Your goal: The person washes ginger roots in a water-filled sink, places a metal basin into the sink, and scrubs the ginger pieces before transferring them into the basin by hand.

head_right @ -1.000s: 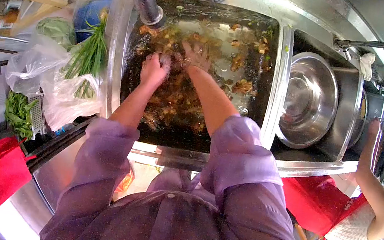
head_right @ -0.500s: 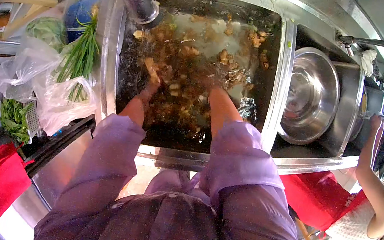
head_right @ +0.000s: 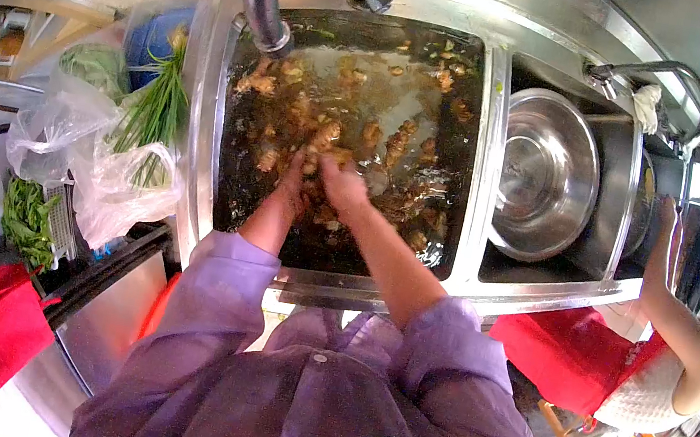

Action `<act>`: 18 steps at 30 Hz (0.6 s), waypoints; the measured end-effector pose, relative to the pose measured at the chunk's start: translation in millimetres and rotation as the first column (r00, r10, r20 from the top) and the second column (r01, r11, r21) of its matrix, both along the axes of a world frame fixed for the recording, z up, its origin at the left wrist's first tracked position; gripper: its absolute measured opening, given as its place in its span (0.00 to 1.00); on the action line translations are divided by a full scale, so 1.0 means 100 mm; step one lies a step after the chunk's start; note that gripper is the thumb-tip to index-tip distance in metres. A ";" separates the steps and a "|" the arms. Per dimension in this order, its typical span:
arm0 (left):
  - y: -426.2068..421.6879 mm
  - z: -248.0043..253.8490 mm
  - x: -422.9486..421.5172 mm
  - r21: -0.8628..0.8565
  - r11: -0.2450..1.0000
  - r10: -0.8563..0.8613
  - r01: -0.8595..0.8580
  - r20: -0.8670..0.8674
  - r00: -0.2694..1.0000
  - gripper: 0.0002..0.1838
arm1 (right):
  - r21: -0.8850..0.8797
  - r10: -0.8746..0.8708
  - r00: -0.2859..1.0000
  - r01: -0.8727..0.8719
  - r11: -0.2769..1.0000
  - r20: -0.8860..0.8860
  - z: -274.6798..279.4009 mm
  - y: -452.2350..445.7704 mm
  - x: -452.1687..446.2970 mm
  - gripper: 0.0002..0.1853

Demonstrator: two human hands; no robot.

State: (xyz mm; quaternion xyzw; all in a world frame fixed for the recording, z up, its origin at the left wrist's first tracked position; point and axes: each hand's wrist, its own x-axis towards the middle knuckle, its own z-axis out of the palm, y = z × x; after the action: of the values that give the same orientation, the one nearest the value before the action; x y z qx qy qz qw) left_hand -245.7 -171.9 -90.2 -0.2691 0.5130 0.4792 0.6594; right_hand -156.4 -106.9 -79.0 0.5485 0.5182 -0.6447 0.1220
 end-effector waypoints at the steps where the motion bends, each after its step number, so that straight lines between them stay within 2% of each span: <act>1: -0.04 -0.29 0.04 0.005 1.000 -0.010 0.010 -0.001 1.000 0.37 | 0.032 0.107 0.994 -0.107 0.994 -0.001 0.21 -0.04 -0.10 0.38; 2: -0.11 -0.83 0.11 0.284 0.946 0.126 -0.154 0.117 0.985 0.32 | 0.257 0.124 0.987 -0.148 0.955 0.105 0.23 -0.16 -0.19 0.39; 3: -0.02 -0.52 0.07 0.246 0.955 0.163 -0.167 0.039 0.986 0.26 | 0.460 0.118 0.971 -0.204 0.864 0.209 0.25 -0.24 -0.24 0.41; 4: 0.08 -0.18 0.03 0.208 0.962 0.191 -0.179 -0.042 0.981 0.22 | 0.387 0.022 0.993 -0.064 0.920 0.112 0.25 -0.15 -0.27 0.39; 5: 0.18 0.04 -0.03 0.014 0.997 -0.075 0.080 -0.206 0.976 0.21 | 0.301 -0.081 0.996 0.071 0.951 0.022 0.23 0.00 -0.31 0.38; 7: 0.16 0.00 0.04 0.229 0.968 0.149 -0.103 -0.196 0.969 0.22 | 0.259 0.046 0.991 -0.078 0.963 0.127 0.24 0.16 -0.38 0.37; 8: 0.12 -0.16 0.02 0.402 0.885 0.253 -0.235 0.009 0.967 0.23 | 0.497 0.089 0.974 -0.183 0.848 0.208 0.25 -0.01 -0.45 0.36; 9: 0.07 -0.39 0.01 0.528 0.756 0.308 -0.386 0.233 0.922 0.24 | 0.688 0.106 0.948 -0.293 0.664 0.301 0.25 -0.23 -0.50 0.34; 10: 0.06 -0.41 0.00 0.519 0.692 0.372 -0.501 0.337 0.865 0.24 | 0.705 0.069 0.982 -0.174 0.687 0.174 0.27 -0.29 -0.50 0.33; 11: 0.04 -0.43 -0.01 0.497 0.621 0.422 -0.607 0.441 0.792 0.24 | 0.701 0.071 0.982 -0.175 0.691 0.175 0.26 -0.23 -0.52 0.33; 12: 0.04 -0.22 -0.07 0.340 0.897 0.271 -0.282 0.080 0.959 0.23 | 0.580 0.099 0.983 -0.171 0.797 0.155 0.26 -0.09 -0.56 0.33; 13: 0.10 0.02 -0.13 0.039 0.999 -0.022 0.032 -0.224 0.974 0.23 | 0.453 0.125 0.984 -0.169 0.875 0.127 0.23 0.11 -0.62 0.32; 14: 0.15 0.37 -0.17 0.020 1.000 -0.011 0.016 -0.218 0.976 0.20 | 0.290 0.271 0.954 -0.296 0.910 0.124 0.18 0.29 -0.70 0.33; 15: 0.13 0.25 -0.25 0.012 1.000 -0.009 0.012 -0.221 0.975 0.20 | 0.413 0.158 0.987 -0.154 0.898 0.025 0.06 0.31 -0.79 0.32; 16: 0.08 0.01 -0.38 -0.047 0.969 -0.213 0.241 -0.651 0.729 0.19 | 0.629 0.332 0.924 -0.373 0.682 0.188 -0.16 0.34 -0.86 0.32; 17: 0.06 -0.14 -0.46 -0.205 0.890 -0.333 0.408 -0.904 0.270 0.18 | 0.752 0.431 0.817 -0.547 0.369 0.383 -0.34 0.40 -0.94 0.32; 18: 0.13 0.03 -0.50 -0.403 0.844 -0.357 0.355 -0.915 -0.190 0.17 | 0.749 0.439 0.815 -0.549 0.371 0.379 -0.29 0.50 -1.00 0.32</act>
State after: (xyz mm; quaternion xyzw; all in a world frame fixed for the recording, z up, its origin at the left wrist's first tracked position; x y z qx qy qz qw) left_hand -295.5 -159.2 -86.8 0.3162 0.8761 0.3137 0.1845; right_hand -256.2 -56.5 -107.8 0.3932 0.8908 -0.2186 0.0633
